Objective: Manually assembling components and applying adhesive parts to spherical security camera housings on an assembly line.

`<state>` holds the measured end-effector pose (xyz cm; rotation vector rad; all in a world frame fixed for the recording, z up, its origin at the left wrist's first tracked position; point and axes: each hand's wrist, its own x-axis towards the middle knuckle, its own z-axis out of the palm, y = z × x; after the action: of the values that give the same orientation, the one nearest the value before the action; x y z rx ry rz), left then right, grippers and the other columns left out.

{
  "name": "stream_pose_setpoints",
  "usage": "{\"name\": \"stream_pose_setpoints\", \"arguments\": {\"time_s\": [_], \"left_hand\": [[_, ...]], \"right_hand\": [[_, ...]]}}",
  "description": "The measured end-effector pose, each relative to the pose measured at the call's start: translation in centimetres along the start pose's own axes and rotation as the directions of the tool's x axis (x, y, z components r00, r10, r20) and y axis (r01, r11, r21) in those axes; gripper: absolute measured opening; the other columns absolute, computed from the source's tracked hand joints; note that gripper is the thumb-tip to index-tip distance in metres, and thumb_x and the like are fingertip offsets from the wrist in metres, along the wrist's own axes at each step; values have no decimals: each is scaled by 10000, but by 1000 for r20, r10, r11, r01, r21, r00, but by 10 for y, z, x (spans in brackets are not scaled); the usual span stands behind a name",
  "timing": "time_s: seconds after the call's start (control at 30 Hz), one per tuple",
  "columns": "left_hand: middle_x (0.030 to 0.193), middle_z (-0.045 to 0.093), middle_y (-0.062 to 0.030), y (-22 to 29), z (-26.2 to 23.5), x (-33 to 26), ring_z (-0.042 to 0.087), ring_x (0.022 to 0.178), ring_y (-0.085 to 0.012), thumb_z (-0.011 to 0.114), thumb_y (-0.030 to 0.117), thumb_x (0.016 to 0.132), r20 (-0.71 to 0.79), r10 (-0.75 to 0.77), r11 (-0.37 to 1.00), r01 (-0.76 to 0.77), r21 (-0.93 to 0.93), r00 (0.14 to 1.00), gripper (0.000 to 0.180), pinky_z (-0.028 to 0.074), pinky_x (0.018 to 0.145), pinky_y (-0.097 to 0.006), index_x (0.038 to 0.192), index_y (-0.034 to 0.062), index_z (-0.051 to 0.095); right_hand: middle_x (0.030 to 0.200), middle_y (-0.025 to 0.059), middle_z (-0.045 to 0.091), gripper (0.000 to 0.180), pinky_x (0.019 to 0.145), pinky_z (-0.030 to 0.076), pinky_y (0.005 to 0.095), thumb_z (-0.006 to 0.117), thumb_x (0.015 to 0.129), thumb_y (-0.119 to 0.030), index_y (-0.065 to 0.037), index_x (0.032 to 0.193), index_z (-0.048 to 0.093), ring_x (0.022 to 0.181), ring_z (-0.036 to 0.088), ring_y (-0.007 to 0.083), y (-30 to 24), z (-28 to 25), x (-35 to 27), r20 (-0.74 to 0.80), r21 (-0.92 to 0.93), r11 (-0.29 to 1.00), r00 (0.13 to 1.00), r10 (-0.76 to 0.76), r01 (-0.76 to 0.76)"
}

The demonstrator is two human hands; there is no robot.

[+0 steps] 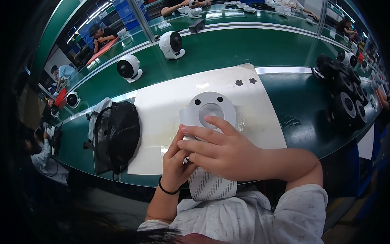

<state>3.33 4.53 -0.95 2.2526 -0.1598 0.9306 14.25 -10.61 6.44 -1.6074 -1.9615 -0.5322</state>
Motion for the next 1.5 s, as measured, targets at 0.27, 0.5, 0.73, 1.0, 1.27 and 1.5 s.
{"name": "stream_pose_setpoints", "arguments": {"time_s": [0.27,0.5,0.73,1.0,1.27,1.5], "left_hand": [[1299,413,-193,-3,-9,-5,600,596,-229,763,161,620,2,-50,997,50,-54,999,285,483,544,-287,652,9,525],[1283,431,-194,2,-18,-6,595,580,-221,767,196,632,-14,-1,999,2,49,1000,299,478,543,-284,624,13,532],[1281,435,-189,1,-29,-11,598,591,-214,760,193,650,-14,-20,997,21,75,1000,258,473,533,-272,657,13,574],[1288,428,-187,1,-39,-12,585,563,-200,756,165,653,-27,-11,999,13,44,1000,232,462,511,-268,683,10,586],[1276,428,-219,-5,-53,-20,623,653,-207,769,146,631,-13,-10,999,9,-36,1000,285,483,526,-267,625,10,520],[1033,598,-171,-21,-83,-40,618,736,-253,726,167,694,95,-425,905,423,41,900,263,485,617,-293,800,-9,562]], "right_hand": [[1196,42,513,72,1007,248,443,626,722,-125,-86,777,600,1219,395,230,1,-12,0,103,88,995,993,-57,48],[1293,108,419,65,1021,202,433,624,765,-129,-87,809,601,1298,221,311,27,-13,-20,73,359,761,829,555,-541],[1283,121,433,101,1002,225,436,617,770,-144,-85,851,610,1277,268,313,6,-13,-13,119,224,805,836,536,-549],[1172,94,518,309,918,347,387,657,751,-226,-70,1009,593,1098,476,257,3,-12,-12,23,-164,935,946,322,-314],[704,-14,555,208,501,365,186,576,837,-253,-60,915,580,568,480,50,39,26,17,525,744,-105,482,701,-660],[732,-16,579,135,516,414,232,585,809,-233,-98,813,585,581,528,69,157,40,30,194,897,-49,292,937,-439]]}}
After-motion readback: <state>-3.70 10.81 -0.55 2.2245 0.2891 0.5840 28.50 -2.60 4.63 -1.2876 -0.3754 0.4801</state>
